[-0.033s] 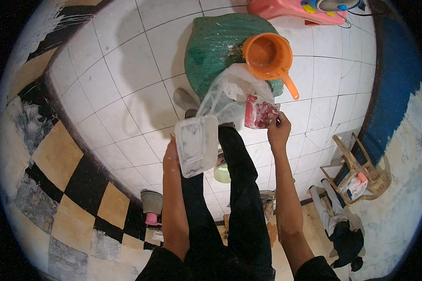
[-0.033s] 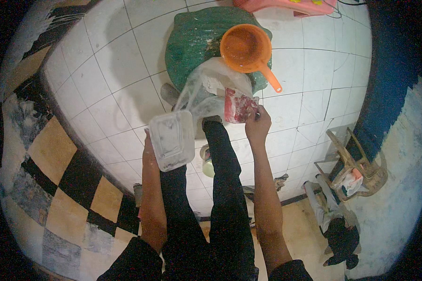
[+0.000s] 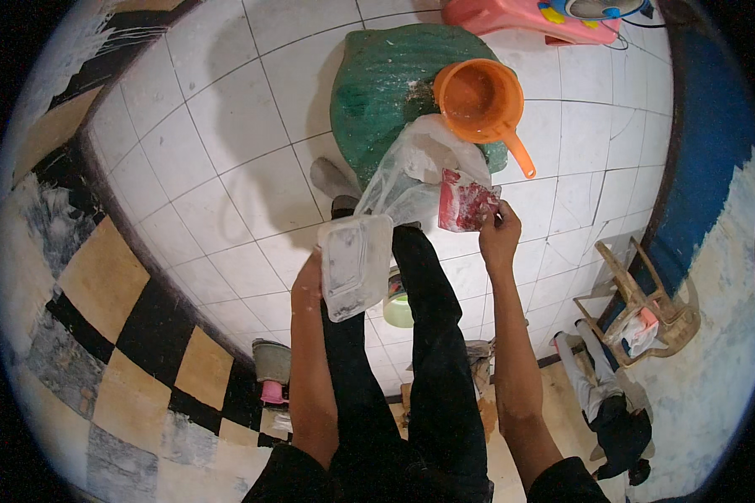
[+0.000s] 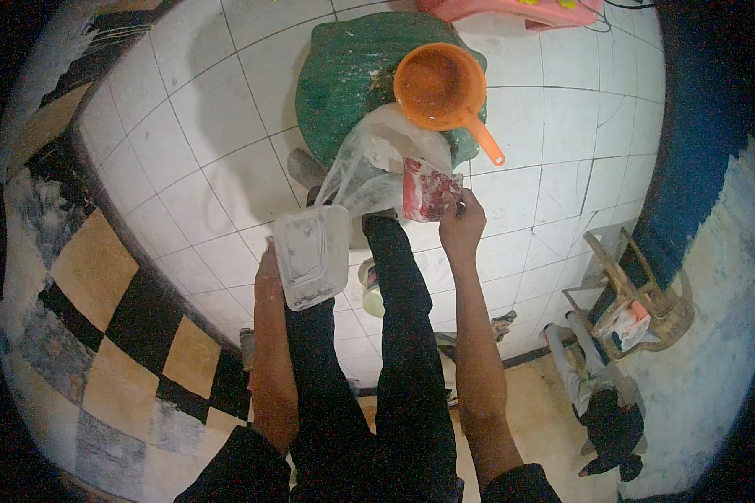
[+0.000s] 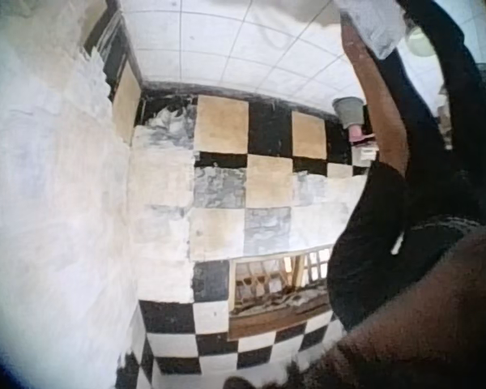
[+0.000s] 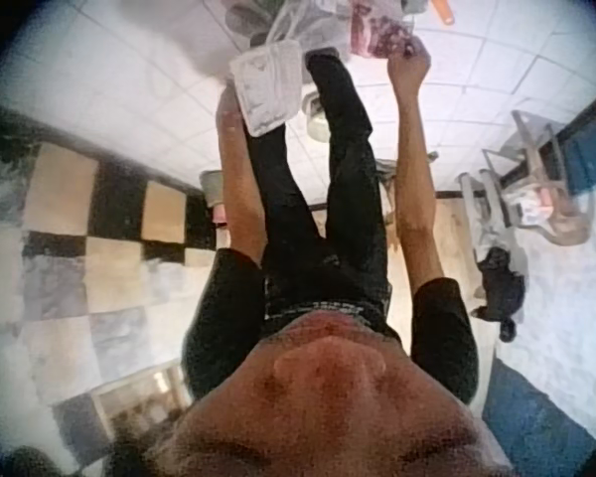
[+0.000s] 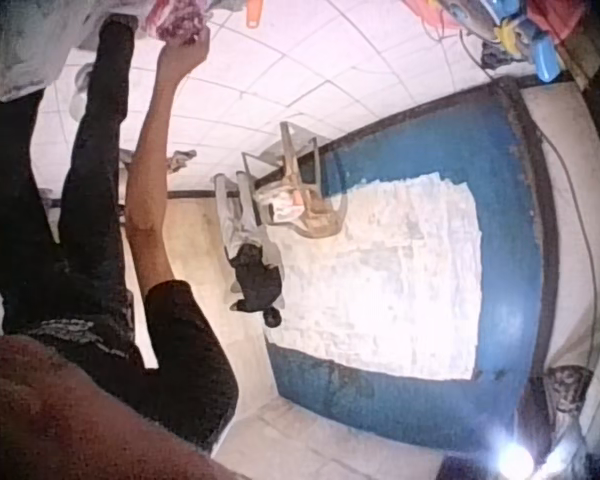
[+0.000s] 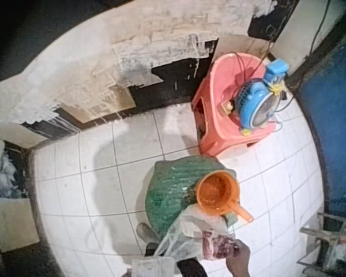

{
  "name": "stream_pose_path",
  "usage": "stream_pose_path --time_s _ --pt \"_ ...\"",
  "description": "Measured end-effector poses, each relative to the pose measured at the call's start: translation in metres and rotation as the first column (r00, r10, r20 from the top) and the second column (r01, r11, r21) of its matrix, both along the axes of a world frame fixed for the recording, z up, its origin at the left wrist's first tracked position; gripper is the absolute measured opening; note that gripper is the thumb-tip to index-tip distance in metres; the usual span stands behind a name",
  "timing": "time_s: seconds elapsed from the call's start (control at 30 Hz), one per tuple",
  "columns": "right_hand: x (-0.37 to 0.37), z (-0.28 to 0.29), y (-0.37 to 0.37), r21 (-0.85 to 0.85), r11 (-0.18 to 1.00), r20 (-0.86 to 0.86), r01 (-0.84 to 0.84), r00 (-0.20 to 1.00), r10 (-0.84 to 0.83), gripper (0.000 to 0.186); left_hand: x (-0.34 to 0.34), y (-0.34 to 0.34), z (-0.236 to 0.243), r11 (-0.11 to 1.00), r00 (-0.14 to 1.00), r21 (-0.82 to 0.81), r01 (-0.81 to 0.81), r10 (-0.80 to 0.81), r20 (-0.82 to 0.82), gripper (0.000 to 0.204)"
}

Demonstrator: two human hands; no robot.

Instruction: The person mixes plaster in a container and applies it to a wall using a putty knife.

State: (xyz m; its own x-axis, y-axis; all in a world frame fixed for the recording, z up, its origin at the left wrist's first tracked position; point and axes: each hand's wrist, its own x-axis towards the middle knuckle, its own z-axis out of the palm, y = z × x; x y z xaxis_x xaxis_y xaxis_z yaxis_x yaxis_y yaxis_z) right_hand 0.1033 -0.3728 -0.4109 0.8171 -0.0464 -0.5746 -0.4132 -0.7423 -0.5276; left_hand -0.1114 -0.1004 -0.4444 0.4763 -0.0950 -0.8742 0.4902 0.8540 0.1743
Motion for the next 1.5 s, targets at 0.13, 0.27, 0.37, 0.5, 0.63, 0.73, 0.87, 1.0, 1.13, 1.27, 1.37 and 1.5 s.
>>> stream_pose_path --time_s 0.13,0.27,0.37,0.5,0.63,0.73,0.87,1.0,1.13,1.27,1.37,1.5 --pt "-0.015 -0.003 -0.002 0.229 0.957 0.067 0.178 0.978 -0.197 0.012 0.002 -0.006 -0.002 0.997 0.998 0.074 0.019 -0.014 -0.064 0.093" --pt "-0.019 -0.010 -0.009 0.185 0.973 0.068 0.138 0.986 -0.153 0.011 0.034 -0.006 -0.016 0.941 0.940 0.046 -0.335 0.330 0.084 0.090" --pt "-0.014 -0.019 -0.009 0.311 0.878 -0.104 0.364 0.931 -0.349 0.011 0.048 -0.001 -0.031 0.902 0.914 0.175 -0.395 0.406 -0.027 0.085" --pt "-0.004 -0.010 -0.009 0.315 0.778 -0.243 0.543 0.839 -0.487 0.009 0.043 0.023 -0.024 0.890 0.888 0.241 -0.387 0.431 -0.163 0.084" --pt "-0.010 0.005 -0.015 0.379 0.786 -0.211 0.488 0.873 -0.440 0.017 0.038 0.051 0.009 0.898 0.898 -0.026 -0.439 0.438 -0.048 0.085" --pt "-0.015 0.008 -0.016 0.375 0.751 -0.216 0.544 0.839 -0.500 0.010 0.054 0.075 0.007 0.915 0.919 -0.127 -0.384 0.391 0.038 0.086" --pt "-0.015 0.011 -0.019 0.355 0.750 -0.208 0.558 0.829 -0.519 0.009 0.094 0.109 -0.004 0.966 0.952 0.087 -0.245 0.222 0.211 0.078" --pt "-0.020 0.018 -0.019 0.414 0.751 -0.174 0.515 0.854 -0.490 0.010 0.208 0.118 0.004 0.839 0.956 0.526 0.143 -0.255 0.146 0.061" --pt "-0.025 0.024 -0.017 0.411 0.741 -0.198 0.531 0.845 -0.496 0.019 0.290 0.092 -0.034 0.621 0.930 0.765 0.172 -0.359 0.082 0.053" --pt "-0.034 0.024 -0.008 0.442 0.692 -0.217 0.571 0.816 -0.535 0.022 0.315 0.076 -0.071 0.423 0.885 0.867 0.263 -0.465 -0.041 0.050" --pt "-0.036 0.023 -0.013 0.450 0.674 -0.241 0.586 0.806 -0.540 0.023 0.322 0.061 -0.078 0.129 0.835 0.929 0.348 -0.492 -0.245 0.050" --pt "-0.024 0.038 -0.006 0.446 0.706 -0.206 0.550 0.831 -0.517 0.024 0.288 0.046 -0.080 0.146 0.986 0.989 -0.019 -0.159 0.043 0.050"
